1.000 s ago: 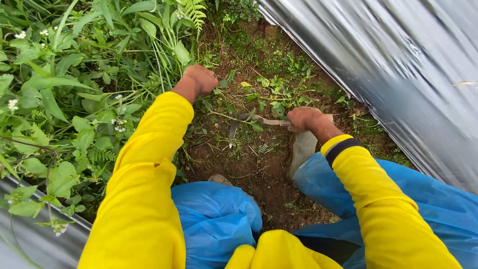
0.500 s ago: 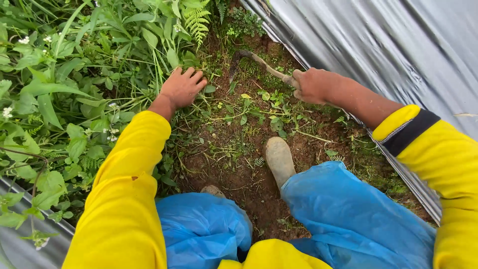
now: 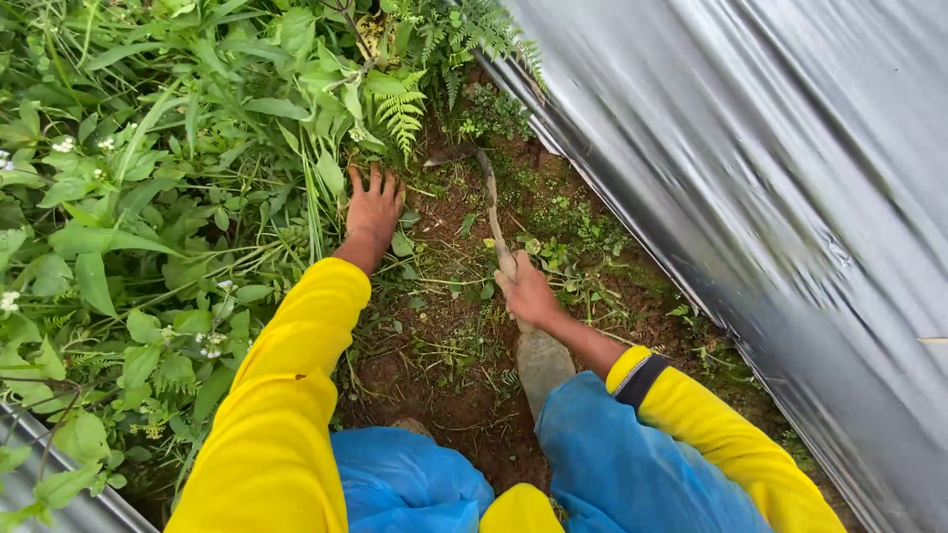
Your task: The person uses a sickle to cut weeds growing along the edge of a plastic-covered garden bed. They pull the cut weeds by hand and toss them aside, clearing the area next to the plastic sheeting.
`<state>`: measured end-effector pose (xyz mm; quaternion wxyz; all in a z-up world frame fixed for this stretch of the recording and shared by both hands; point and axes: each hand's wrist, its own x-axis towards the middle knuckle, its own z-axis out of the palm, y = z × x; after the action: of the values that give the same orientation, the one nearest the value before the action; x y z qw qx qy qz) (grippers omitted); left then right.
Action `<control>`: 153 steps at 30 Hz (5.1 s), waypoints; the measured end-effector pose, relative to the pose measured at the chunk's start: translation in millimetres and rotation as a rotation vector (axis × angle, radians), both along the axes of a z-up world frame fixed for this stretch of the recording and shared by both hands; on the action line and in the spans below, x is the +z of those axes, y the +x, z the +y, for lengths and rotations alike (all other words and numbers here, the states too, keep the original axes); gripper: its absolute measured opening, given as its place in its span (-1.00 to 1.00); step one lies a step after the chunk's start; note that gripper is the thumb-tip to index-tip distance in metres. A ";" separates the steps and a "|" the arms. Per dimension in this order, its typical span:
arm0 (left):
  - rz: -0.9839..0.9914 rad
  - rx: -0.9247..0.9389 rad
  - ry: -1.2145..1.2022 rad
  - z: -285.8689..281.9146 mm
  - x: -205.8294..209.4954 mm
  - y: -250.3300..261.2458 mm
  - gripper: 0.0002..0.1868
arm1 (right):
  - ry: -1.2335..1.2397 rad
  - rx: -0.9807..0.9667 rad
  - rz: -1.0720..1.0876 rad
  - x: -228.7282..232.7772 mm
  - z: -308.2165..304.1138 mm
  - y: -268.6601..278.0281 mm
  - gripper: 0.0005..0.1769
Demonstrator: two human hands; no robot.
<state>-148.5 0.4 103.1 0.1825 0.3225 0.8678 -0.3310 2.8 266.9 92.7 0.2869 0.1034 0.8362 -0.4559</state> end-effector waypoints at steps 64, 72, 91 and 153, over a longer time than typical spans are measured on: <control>-0.125 0.244 0.184 -37.3 43.5 54.6 -0.07 | -0.500 -0.170 -0.162 -61.1 -103.1 65.7 -0.80; -0.069 0.118 0.258 9.7 20.5 31.9 -0.18 | -0.501 -0.302 -0.125 -69.6 -90.0 63.6 -0.71; -0.154 0.594 0.349 72.4 -36.8 -15.5 -0.55 | -0.469 -0.353 0.062 -59.6 -52.1 42.4 -0.49; -0.175 0.605 0.576 -23.0 -8.4 8.3 -0.57 | -0.380 0.278 -0.233 -30.7 -71.7 99.0 -0.31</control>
<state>-140.2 -22.6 94.7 0.2466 0.1180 0.9617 0.0217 101.8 195.2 62.1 0.4553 -0.0167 0.7031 -0.5460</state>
